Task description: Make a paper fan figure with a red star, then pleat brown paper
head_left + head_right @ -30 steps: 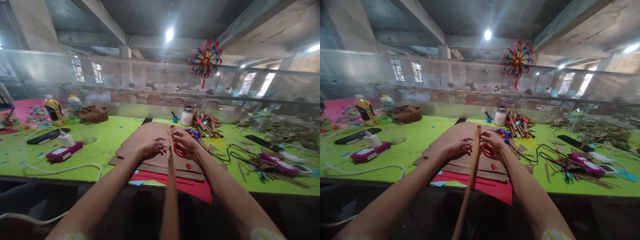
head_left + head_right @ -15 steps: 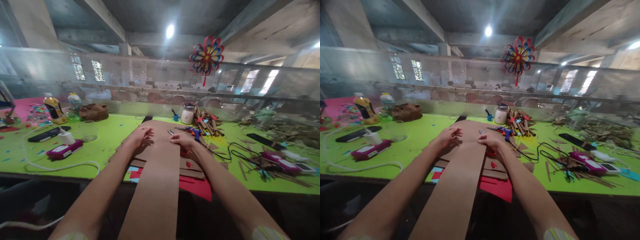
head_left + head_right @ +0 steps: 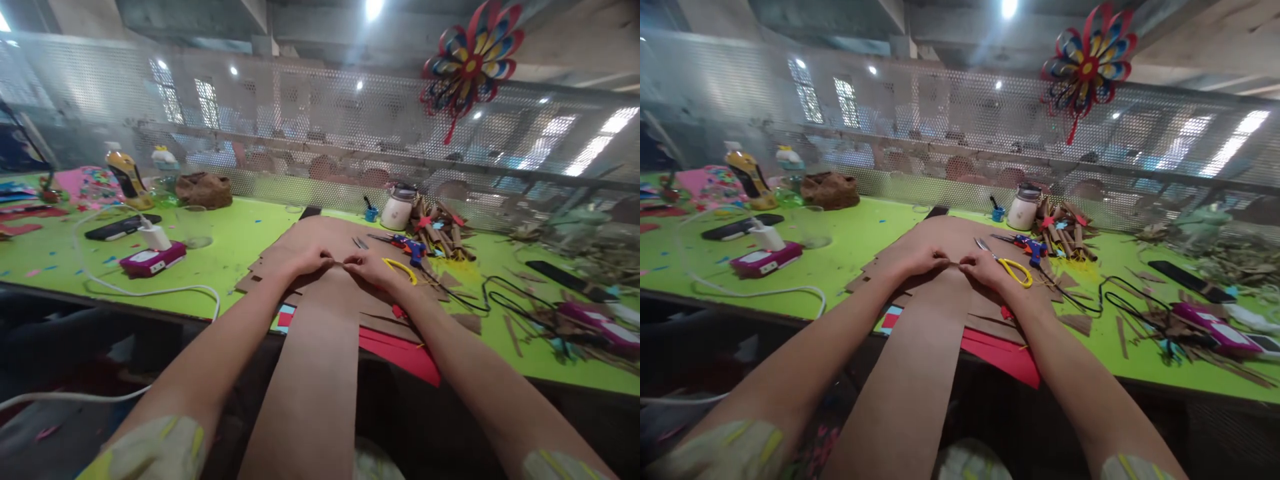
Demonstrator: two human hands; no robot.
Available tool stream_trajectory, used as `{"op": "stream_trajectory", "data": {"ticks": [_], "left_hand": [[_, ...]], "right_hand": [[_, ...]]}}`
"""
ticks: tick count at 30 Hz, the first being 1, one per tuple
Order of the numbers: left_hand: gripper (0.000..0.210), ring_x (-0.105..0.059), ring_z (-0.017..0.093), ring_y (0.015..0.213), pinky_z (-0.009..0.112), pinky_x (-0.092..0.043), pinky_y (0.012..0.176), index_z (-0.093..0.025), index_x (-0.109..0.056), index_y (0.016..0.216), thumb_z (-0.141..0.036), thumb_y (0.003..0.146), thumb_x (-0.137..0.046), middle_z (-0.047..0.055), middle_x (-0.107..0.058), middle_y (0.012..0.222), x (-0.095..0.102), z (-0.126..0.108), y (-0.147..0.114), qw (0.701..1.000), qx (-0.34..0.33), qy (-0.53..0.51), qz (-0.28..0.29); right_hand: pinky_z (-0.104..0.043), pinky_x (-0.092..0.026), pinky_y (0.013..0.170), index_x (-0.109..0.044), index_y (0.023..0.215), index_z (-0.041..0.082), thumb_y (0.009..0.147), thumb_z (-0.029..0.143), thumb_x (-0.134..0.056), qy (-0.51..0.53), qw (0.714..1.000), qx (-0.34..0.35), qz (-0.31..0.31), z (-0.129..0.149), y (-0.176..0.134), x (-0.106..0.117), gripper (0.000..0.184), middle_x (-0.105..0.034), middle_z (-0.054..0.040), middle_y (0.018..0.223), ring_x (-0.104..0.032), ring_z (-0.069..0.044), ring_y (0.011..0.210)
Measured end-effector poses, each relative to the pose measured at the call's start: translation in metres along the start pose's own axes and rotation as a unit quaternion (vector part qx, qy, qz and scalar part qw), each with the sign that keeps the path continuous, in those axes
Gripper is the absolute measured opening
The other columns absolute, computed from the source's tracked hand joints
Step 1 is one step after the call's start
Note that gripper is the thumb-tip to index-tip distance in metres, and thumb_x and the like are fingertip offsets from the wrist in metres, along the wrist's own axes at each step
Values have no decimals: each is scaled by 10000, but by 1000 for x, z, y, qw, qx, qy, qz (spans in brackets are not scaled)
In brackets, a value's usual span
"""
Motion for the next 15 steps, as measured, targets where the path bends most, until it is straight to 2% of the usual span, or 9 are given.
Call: {"op": "stream_trajectory", "data": {"ticks": [2,7,9,12,15], "left_hand": [[81,-550,177,773,260,-420,734,-148,-665,693,-224,711,-644,18,-641,728,-1,2,0,1000,3,13,11],[290,-567,203,946,380,-488,805,-153,-564,1088,-335,868,-513,69,-567,1112,-4,6,2,999,10,12,29],[314,-565,204,963,396,-493,807,-157,-534,1131,-340,878,-497,78,-546,1146,-4,7,3,999,13,7,30],[186,-581,177,841,329,-475,757,-136,-634,926,-275,823,-568,42,-631,931,-3,8,5,1000,16,-4,23],[75,-547,151,711,264,-416,694,-135,-658,645,-134,699,-606,3,-621,639,1,10,5,1000,18,-24,2]], "right_hand": [[-328,-423,721,-718,784,159,723,222,-620,-27,1000,10,2,1,0,-1,132,-667,-58,758,-574,-182,735],[-288,-426,695,-711,812,157,741,184,-620,-86,996,36,12,0,0,-7,118,-654,-50,776,-562,-159,726],[-271,-417,671,-703,821,159,745,167,-618,-112,993,44,10,0,1,-9,115,-638,-42,767,-544,-148,709],[-250,-390,631,-690,803,152,748,149,-616,-151,987,57,13,2,1,-11,92,-608,-29,727,-508,-134,670],[-243,-362,626,-670,771,148,758,131,-599,-186,980,74,19,8,-1,-12,73,-590,-27,721,-484,-133,677]]}}
Point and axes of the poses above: each hand's wrist, its own y-axis towards the middle knuckle, its own x-axis out of the back of the hand, z = x × y, the point moved 10 cm from there along y, towards the middle knuckle
